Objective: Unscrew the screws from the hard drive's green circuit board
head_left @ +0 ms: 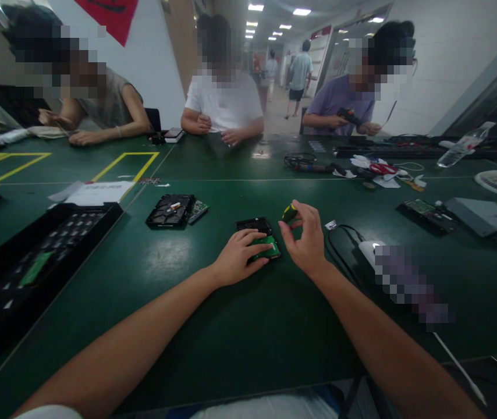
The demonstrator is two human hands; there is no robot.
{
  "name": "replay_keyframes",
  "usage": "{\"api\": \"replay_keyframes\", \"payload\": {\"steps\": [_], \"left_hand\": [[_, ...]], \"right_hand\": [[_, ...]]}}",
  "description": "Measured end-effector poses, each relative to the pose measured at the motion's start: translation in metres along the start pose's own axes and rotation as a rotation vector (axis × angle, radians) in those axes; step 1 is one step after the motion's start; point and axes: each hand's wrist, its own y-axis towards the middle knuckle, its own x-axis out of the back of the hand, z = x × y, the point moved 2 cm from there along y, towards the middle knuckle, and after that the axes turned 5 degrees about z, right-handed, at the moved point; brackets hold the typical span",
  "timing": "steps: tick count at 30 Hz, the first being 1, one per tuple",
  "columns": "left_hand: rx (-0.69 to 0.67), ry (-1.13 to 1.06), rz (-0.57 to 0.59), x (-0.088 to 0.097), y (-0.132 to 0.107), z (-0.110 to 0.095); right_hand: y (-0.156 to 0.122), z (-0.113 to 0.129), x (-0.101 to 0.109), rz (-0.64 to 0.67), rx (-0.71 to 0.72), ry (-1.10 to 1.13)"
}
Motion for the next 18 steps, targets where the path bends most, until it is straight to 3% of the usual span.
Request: {"api": "replay_keyframes", "payload": {"steps": [18], "left_hand": [[-0.006, -0.002, 0.0, -0.0003, 0.0003, -0.0002]], "right_hand": [[0.0008, 0.0016, 0.0017, 0.046, 0.009, 0.002]]}}
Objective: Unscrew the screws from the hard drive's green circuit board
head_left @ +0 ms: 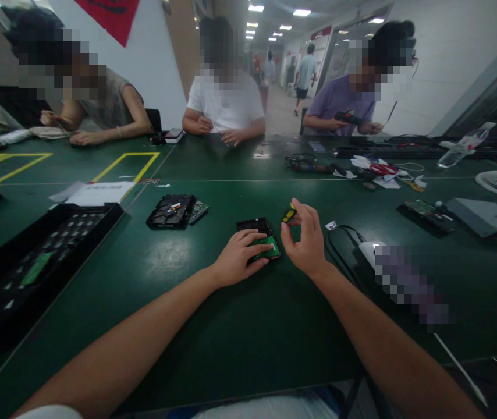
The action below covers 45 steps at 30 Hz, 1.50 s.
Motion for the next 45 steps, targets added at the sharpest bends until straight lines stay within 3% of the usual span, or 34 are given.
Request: {"api": "replay_keyframes", "payload": {"steps": [7, 45], "left_hand": [[0.005, 0.021, 0.013, -0.0009, -0.0004, 0.0011], [-0.002, 0.012, 0.009, 0.0, -0.0005, 0.0008]], "right_hand": [[0.0014, 0.0019, 0.0006, -0.045, 0.009, -0.032], [0.0, 0.0013, -0.0009, -0.003, -0.019, -0.012]]}}
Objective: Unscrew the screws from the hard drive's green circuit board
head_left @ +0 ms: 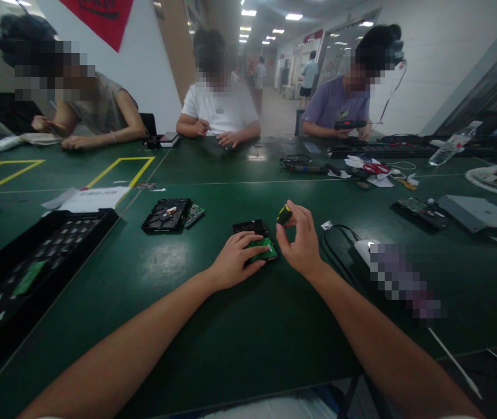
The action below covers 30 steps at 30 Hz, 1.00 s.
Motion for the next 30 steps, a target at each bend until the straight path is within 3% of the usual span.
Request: {"api": "replay_keyframes", "payload": {"steps": [23, 30], "left_hand": [[0.012, -0.011, -0.004, 0.0009, 0.0006, -0.0018], [0.004, 0.006, 0.004, 0.0014, 0.0005, -0.0019]], "right_hand": [[0.0005, -0.0001, 0.001, -0.038, 0.015, -0.011], [0.0013, 0.0007, 0.0019, 0.009, 0.014, 0.004]]}}
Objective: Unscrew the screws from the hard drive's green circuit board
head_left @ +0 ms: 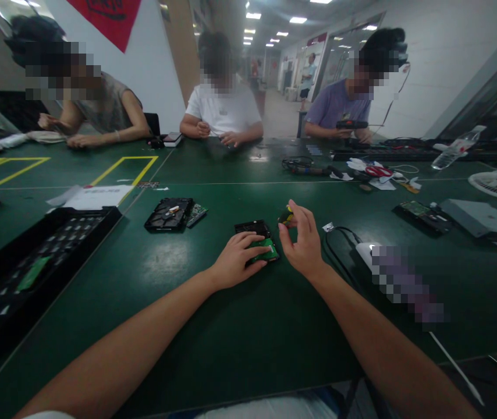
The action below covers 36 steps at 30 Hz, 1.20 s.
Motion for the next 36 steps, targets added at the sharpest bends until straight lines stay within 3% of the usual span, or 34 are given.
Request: {"api": "replay_keyframes", "payload": {"steps": [18, 26, 33, 36], "left_hand": [[0.001, -0.031, -0.008, -0.0018, -0.0003, 0.0019], [0.097, -0.123, -0.029, -0.0015, 0.0003, 0.0013], [0.101, -0.134, -0.017, -0.0011, -0.0001, 0.0011], [0.1, -0.135, -0.013, -0.0005, 0.0003, 0.0009]], "right_hand": [[0.0012, 0.0, 0.0016, -0.01, 0.008, -0.002], [0.0009, -0.0001, 0.0023, -0.05, 0.007, -0.025], [0.0017, 0.0, 0.0022, -0.008, 0.009, -0.008], [0.001, -0.0008, 0.0015, -0.051, 0.002, -0.017]]}}
